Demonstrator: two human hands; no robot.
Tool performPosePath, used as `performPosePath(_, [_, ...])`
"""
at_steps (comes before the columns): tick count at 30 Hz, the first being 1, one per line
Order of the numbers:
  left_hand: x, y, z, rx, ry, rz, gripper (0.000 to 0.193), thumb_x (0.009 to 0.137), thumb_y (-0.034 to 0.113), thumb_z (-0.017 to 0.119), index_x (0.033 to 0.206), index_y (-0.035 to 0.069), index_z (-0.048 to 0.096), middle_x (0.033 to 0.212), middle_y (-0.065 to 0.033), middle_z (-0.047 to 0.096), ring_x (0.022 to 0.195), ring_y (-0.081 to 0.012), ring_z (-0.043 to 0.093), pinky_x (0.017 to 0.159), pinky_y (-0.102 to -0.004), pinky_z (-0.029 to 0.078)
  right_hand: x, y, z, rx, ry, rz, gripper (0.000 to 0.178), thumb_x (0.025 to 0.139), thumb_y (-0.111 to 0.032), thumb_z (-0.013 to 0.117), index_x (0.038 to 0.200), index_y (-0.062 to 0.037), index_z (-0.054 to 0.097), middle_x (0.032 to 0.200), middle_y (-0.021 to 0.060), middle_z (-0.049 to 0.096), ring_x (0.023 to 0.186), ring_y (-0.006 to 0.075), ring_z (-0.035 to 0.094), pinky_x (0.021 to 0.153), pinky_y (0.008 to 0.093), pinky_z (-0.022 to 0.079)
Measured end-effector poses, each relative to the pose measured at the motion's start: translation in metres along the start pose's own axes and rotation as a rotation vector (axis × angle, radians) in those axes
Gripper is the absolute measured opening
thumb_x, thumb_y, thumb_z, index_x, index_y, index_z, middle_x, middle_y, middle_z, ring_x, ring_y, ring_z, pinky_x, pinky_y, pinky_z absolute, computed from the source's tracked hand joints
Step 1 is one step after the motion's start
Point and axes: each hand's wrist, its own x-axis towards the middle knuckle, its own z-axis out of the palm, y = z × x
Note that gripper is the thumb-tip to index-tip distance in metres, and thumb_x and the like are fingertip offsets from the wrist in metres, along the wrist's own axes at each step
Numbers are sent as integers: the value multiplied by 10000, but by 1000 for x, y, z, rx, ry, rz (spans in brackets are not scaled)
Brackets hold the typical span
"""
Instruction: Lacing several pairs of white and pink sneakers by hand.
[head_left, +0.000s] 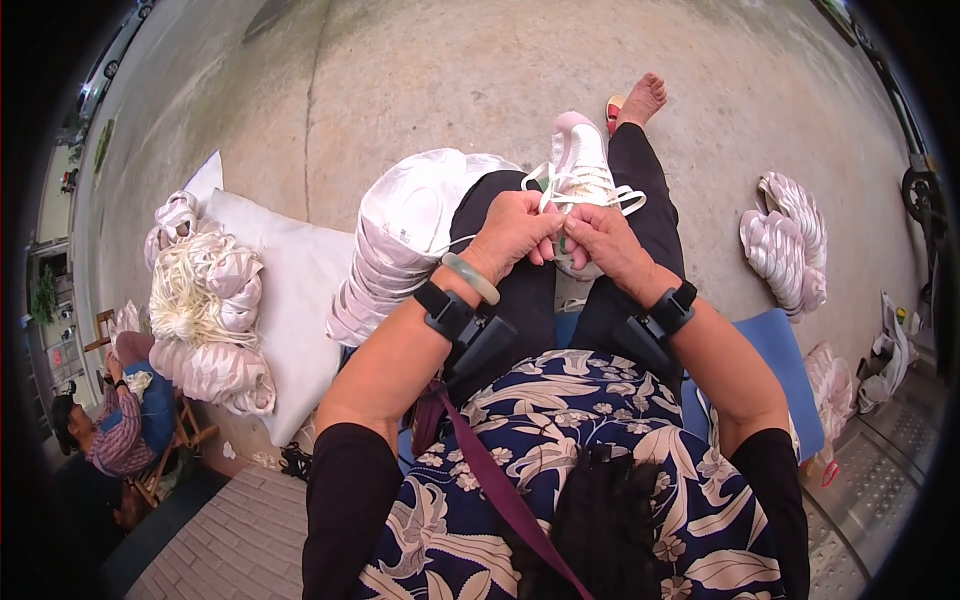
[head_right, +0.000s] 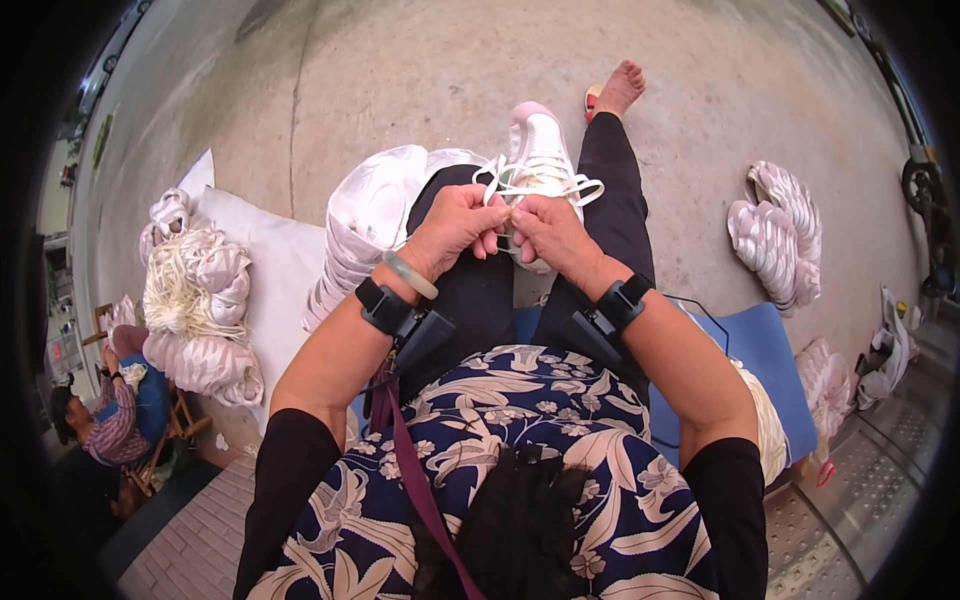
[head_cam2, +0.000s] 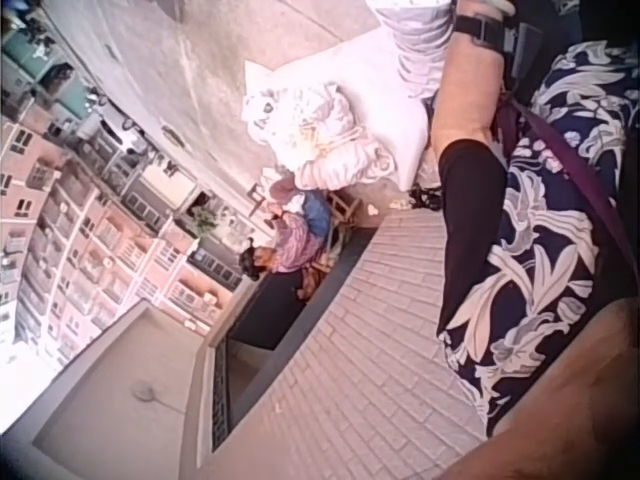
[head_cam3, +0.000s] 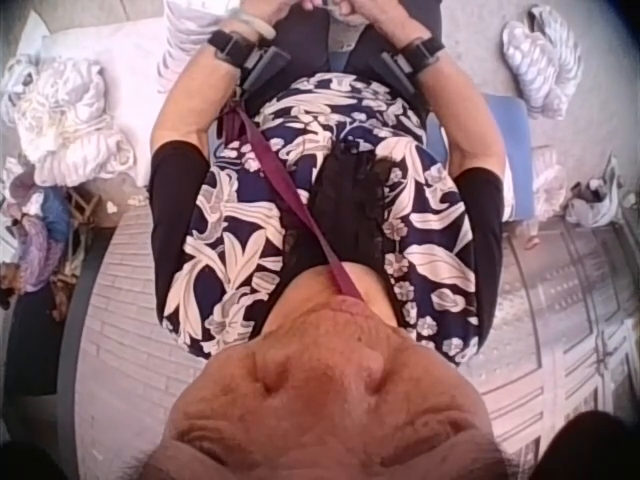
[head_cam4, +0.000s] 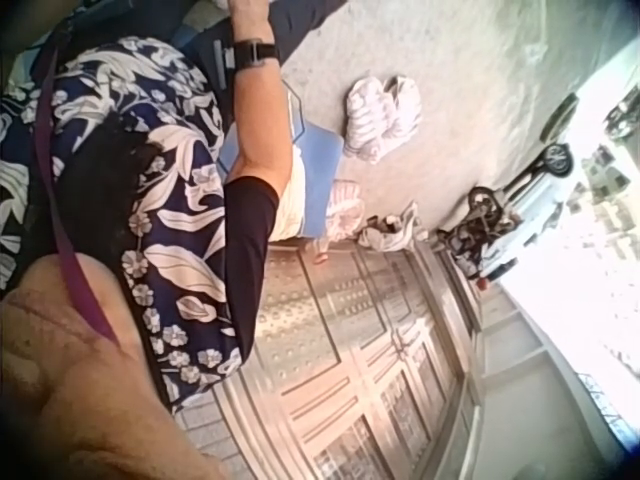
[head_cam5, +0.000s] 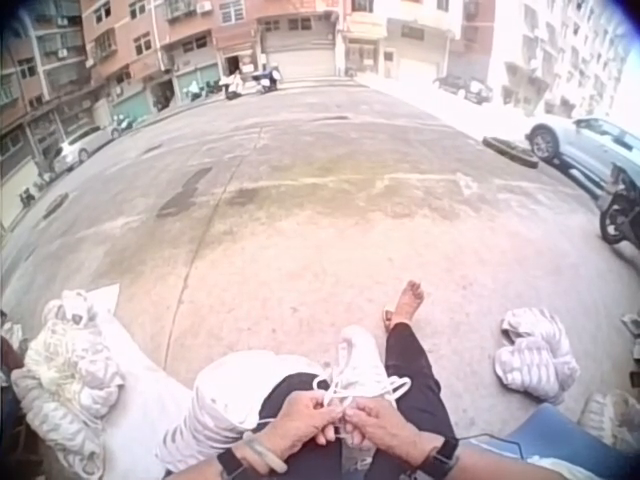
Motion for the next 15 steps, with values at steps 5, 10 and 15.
performPosePath(5, [6, -6, 9, 126, 157, 11, 103, 836, 79, 540, 771, -1, 537, 603, -55, 560, 412, -98, 534, 329, -194, 405, 2, 0, 2, -27, 119, 31, 182, 897, -148, 478, 807, -4, 541, 632, 35, 537, 435, 79, 502, 391, 201, 404])
performPosePath(10, [11, 0, 19, 274, 317, -24, 141, 847, 65, 467, 739, -16, 507, 575, -89, 548, 399, -152, 556, 314, -250, 425, 7, -6, 12, -353, 273, 27, 190, 838, -141, 535, 723, 11, 544, 573, 69, 551, 395, 113, 524, 355, 246, 410])
performPosePath(15, [14, 1, 21, 297, 361, -1, 125, 833, 47, 448, 739, -22, 495, 573, -100, 544, 405, -174, 568, 319, -264, 435, 20, 6, 11, -456, 383, 55, 187, 755, -155, 580, 652, -2, 547, 577, 122, 574, 457, 206, 565, 459, 323, 453])
